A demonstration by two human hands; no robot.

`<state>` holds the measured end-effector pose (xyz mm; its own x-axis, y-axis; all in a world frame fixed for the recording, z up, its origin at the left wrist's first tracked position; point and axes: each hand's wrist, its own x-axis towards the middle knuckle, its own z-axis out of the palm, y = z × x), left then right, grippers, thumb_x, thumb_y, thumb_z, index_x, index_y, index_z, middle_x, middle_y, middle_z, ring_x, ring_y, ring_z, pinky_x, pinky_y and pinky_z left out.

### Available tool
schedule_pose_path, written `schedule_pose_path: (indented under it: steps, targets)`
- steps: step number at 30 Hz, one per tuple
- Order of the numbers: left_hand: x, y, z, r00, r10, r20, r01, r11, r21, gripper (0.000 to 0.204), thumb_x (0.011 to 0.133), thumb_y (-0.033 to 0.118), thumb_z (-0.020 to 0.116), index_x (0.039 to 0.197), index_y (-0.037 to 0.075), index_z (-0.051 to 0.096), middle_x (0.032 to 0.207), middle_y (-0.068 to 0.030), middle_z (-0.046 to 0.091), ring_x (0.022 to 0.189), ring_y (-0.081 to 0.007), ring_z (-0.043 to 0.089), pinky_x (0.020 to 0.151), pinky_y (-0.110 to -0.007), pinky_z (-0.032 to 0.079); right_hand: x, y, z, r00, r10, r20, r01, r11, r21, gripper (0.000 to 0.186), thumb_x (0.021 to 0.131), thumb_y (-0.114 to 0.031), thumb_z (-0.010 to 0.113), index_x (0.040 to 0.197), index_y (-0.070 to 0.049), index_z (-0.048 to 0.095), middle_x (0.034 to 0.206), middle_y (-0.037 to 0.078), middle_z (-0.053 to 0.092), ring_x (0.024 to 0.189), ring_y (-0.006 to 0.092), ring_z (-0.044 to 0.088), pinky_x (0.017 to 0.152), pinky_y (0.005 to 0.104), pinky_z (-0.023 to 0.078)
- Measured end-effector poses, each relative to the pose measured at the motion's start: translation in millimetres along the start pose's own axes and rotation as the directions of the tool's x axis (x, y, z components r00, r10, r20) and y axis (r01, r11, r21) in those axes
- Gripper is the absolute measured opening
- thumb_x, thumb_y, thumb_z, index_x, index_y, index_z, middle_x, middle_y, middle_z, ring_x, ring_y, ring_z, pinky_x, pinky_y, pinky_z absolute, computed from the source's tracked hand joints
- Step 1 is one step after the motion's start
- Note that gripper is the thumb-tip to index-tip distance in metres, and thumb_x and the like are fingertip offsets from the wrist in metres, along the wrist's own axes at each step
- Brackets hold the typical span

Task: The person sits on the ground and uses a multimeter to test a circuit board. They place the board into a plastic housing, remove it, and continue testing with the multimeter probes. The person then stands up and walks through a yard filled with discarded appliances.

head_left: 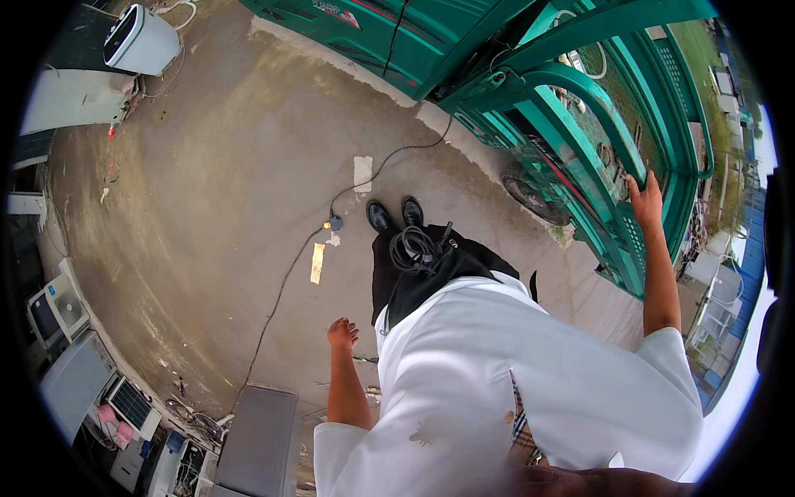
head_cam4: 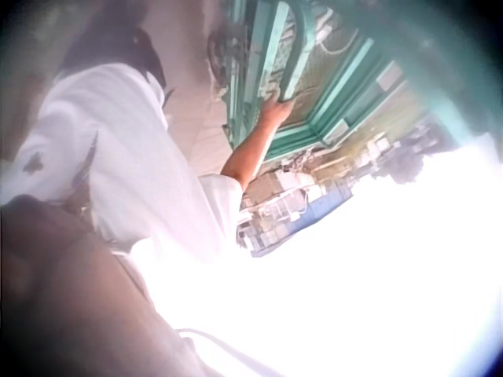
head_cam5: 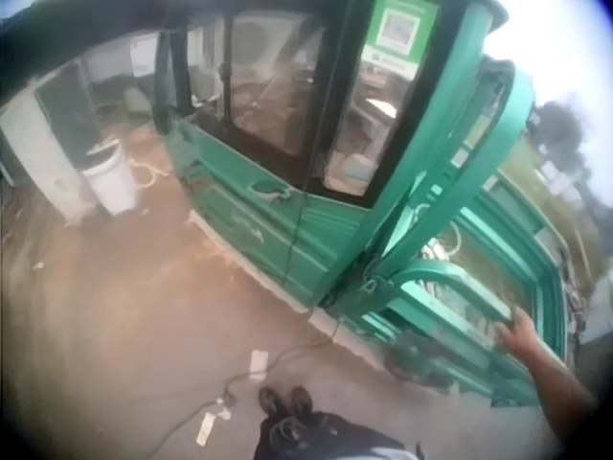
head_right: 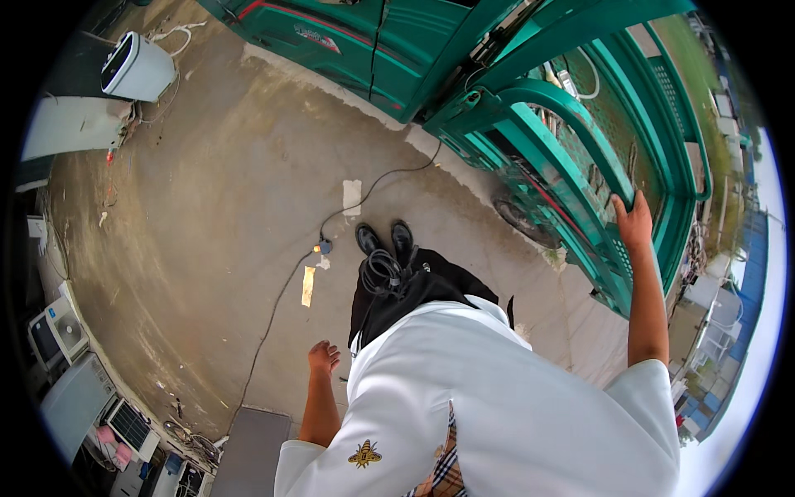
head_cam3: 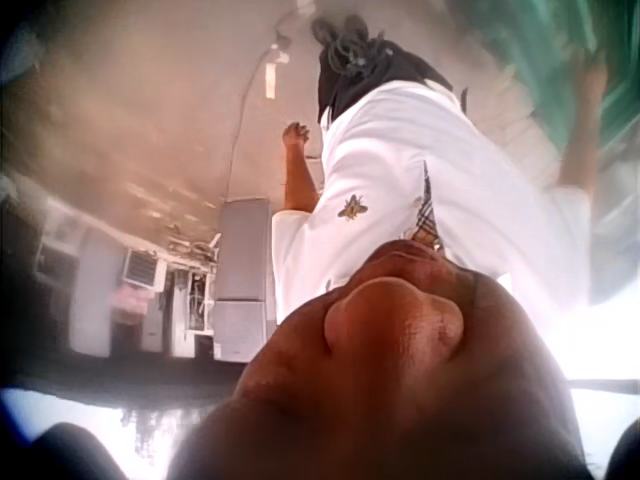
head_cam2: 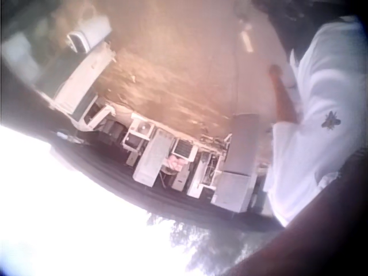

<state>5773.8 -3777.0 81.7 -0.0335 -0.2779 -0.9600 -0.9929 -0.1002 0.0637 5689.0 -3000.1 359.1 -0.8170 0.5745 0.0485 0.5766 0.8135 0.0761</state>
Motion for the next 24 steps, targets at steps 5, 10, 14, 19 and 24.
schedule_pose_path:
  steps: [5, 10, 14, 19, 24]
  targets:
    - [53, 9, -37, 0.996, -0.079, 0.043, 0.072, 0.986, 0.147, 0.023, 0.098, 0.025, 0.059, 0.117, 0.012, 0.061, 0.090, -0.0080, 0.069, 0.062, -0.0173, 0.062, 0.048, -0.028, 0.046, 2, 16, 10, 0.989, -0.067, -0.134, 0.059, 0.996, -0.066, 0.066, 0.092, -0.054, 0.068, 0.117, 0.006, 0.058, 0.111, 0.031, 0.064, 0.106, 0.0483, 0.060, 0.091, 0.0485, 0.049]
    - [19, 157, 11, 0.951, 0.293, 0.101, -0.304, 0.946, 0.114, 0.027, 0.098, 0.025, 0.060, 0.120, 0.009, 0.060, 0.093, -0.0080, 0.069, 0.067, -0.0173, 0.065, 0.050, -0.027, 0.046, -1, 4, 9, 0.991, -0.041, -0.128, 0.037, 0.999, -0.035, 0.063, 0.090, -0.051, 0.070, 0.112, 0.006, 0.058, 0.106, 0.031, 0.063, 0.103, 0.0496, 0.059, 0.086, 0.0509, 0.048]
    - [-28, 272, 69, 0.829, 0.549, 0.105, -0.556, 0.830, 0.048, 0.036, 0.099, 0.029, 0.061, 0.129, 0.008, 0.058, 0.108, -0.0101, 0.071, 0.090, -0.0193, 0.068, 0.073, -0.034, 0.053, -2, -16, -8, 0.997, -0.012, -0.070, 0.012, 1.000, -0.007, 0.056, 0.088, -0.047, 0.074, 0.100, 0.004, 0.055, 0.098, 0.029, 0.061, 0.095, 0.0495, 0.058, 0.081, 0.0521, 0.046]
    - [-76, 307, 148, 0.735, 0.645, 0.210, -0.661, 0.750, 0.007, 0.039, 0.099, 0.031, 0.062, 0.130, 0.007, 0.057, 0.113, -0.0106, 0.071, 0.097, -0.0203, 0.068, 0.081, -0.036, 0.054, -4, -17, -8, 0.994, -0.031, -0.109, 0.039, 0.997, 0.070, 0.055, 0.086, -0.047, 0.076, 0.091, 0.002, 0.050, 0.089, 0.026, 0.058, 0.088, 0.0484, 0.056, 0.076, 0.0524, 0.044]
    - [-53, 262, 217, 0.753, 0.471, 0.460, -0.587, 0.796, 0.146, 0.041, 0.099, 0.027, 0.062, 0.134, 0.007, 0.057, 0.110, -0.0073, 0.070, 0.094, -0.0198, 0.068, 0.084, -0.036, 0.054, -4, -16, -7, 0.993, -0.038, -0.113, 0.044, 0.998, 0.049, 0.056, 0.085, -0.048, 0.076, 0.087, 0.001, 0.049, 0.085, 0.025, 0.056, 0.085, 0.0475, 0.054, 0.073, 0.0520, 0.043]
